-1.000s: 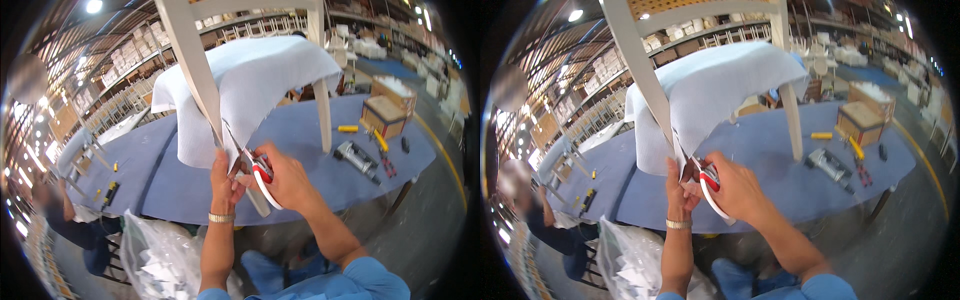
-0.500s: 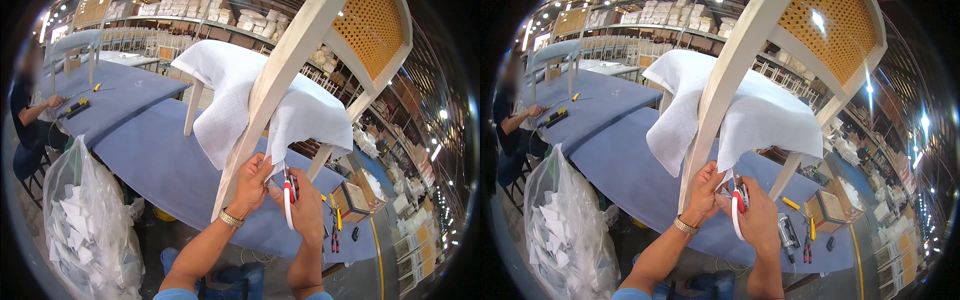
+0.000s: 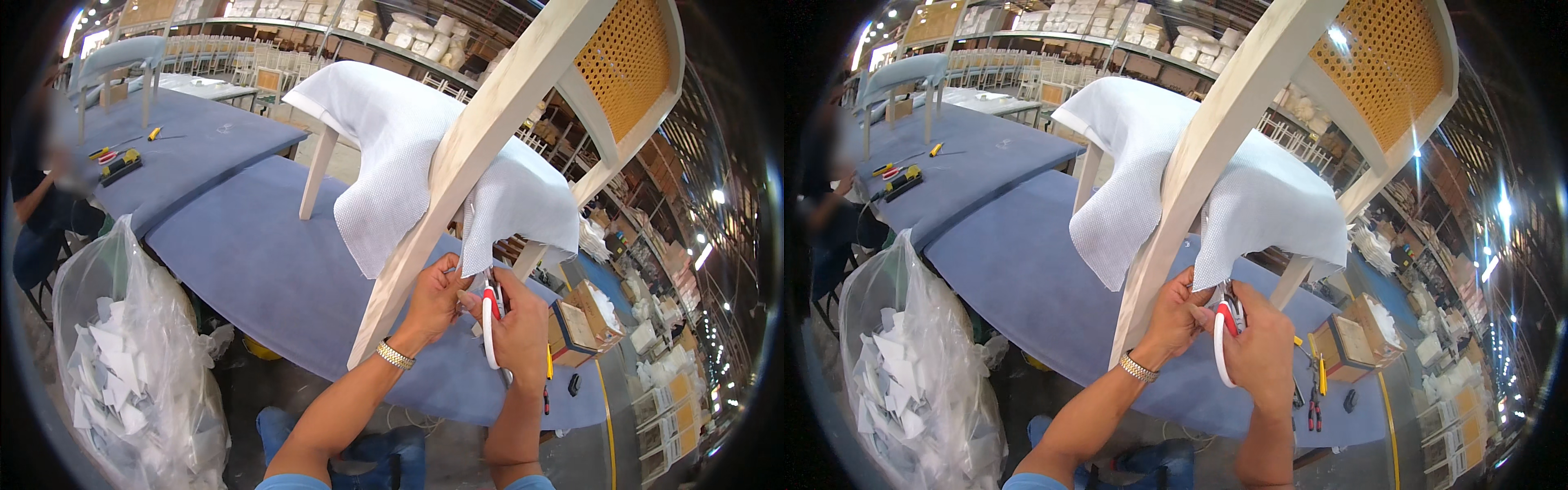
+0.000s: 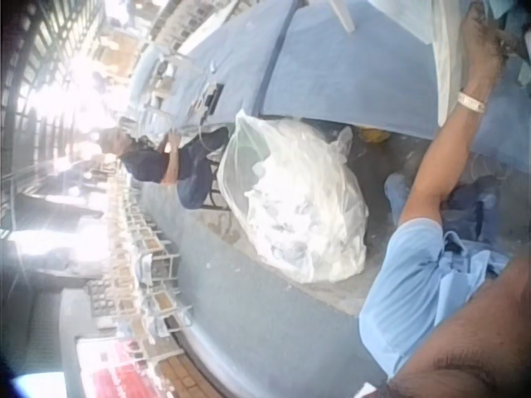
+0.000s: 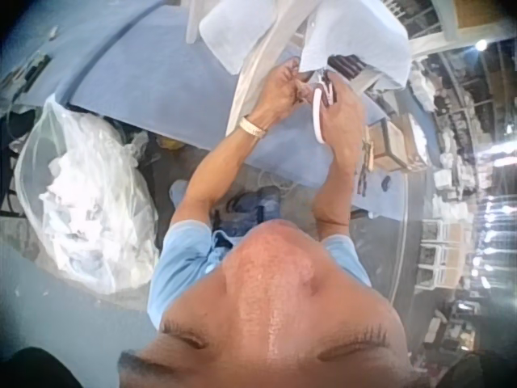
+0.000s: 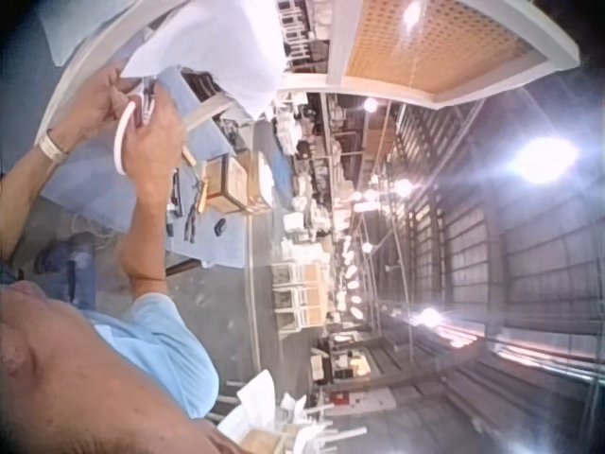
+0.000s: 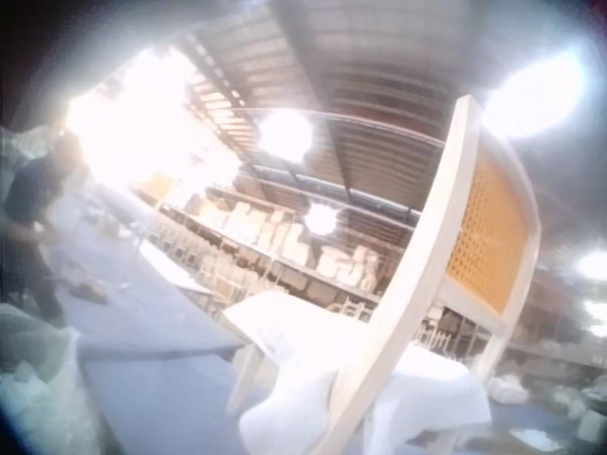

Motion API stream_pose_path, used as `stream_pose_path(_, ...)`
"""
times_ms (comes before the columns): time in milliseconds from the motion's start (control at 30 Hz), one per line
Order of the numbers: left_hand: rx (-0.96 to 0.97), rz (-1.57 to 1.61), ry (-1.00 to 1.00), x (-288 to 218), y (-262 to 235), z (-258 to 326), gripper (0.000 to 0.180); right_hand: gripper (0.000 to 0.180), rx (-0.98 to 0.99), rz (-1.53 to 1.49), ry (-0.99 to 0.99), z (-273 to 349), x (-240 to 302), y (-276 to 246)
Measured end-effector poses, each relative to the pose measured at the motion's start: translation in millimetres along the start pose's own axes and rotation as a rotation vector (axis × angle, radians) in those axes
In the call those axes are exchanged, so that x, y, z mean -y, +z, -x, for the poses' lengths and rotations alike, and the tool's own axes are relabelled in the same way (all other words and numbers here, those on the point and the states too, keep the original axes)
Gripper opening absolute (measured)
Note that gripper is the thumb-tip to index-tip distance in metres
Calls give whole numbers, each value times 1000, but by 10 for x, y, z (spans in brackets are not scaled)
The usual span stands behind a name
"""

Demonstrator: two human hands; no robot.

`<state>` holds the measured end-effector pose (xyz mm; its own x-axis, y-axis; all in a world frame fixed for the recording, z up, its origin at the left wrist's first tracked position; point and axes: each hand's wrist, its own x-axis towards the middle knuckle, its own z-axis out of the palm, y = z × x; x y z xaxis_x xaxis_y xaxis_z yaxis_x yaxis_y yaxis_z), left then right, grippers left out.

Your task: The person covers a wooden chair with white fabric, trims excess material with a utility knife and scissors, and secures the fabric using a staple gun. The person repeatedly adjusts and smooths the fabric around the chair legs and seat.

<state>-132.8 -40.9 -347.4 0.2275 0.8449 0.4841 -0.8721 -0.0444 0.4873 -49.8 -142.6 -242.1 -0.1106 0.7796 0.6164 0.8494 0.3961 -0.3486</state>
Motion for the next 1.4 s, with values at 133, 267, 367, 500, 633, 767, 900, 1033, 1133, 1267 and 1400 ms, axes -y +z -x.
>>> stream_pose_path(133, -27, -76, 35, -21, 40, -32, 9, 42, 4, 56, -28, -68, 93, -2)
stream_pose_path(267, -6, -111, -21, -65, 108, 9, 9, 41, -47, 93, -16, -142, 105, 77)
stream_pose_path(367, -4, -144, -25, -81, 102, 12, 11, 39, -48, 120, -32, -145, 108, 39)
stream_pose_path(500, -1, -121, 0, -73, 52, -23, 13, 39, 6, 177, -69, -219, 225, -15)
stream_pose_path(633, 2, -145, -46, -142, 150, 47, 13, 45, -30, 287, -55, -248, 148, -15)
stream_pose_path(767, 49, -624, 129, 288, -10, 90, 16, 40, 12, 290, -78, -300, 53, -75)
stream_pose_path(900, 50, -1102, -114, 1070, -698, 1218, 32, 37, 26, -4, -136, -134, -448, 171)
stream_pose_path(1033, -233, -1146, -478, 991, -1385, 3045, 30, 39, 175, -483, 425, 862, -1514, 100)
stream_pose_path(1133, -816, -1470, -435, -129, -1546, 4198, 26, 49, 21, -643, 724, 1732, -2593, 224)
stream_pose_path(1267, -1515, -1596, 307, -1975, -1433, 4459, 20, 54, -165, -705, 993, 2653, -3040, 307)
stream_pose_path(1400, -1717, -2252, 424, -3188, -1576, 4081, 31, 51, -285, -909, 751, 2713, -3145, 956)
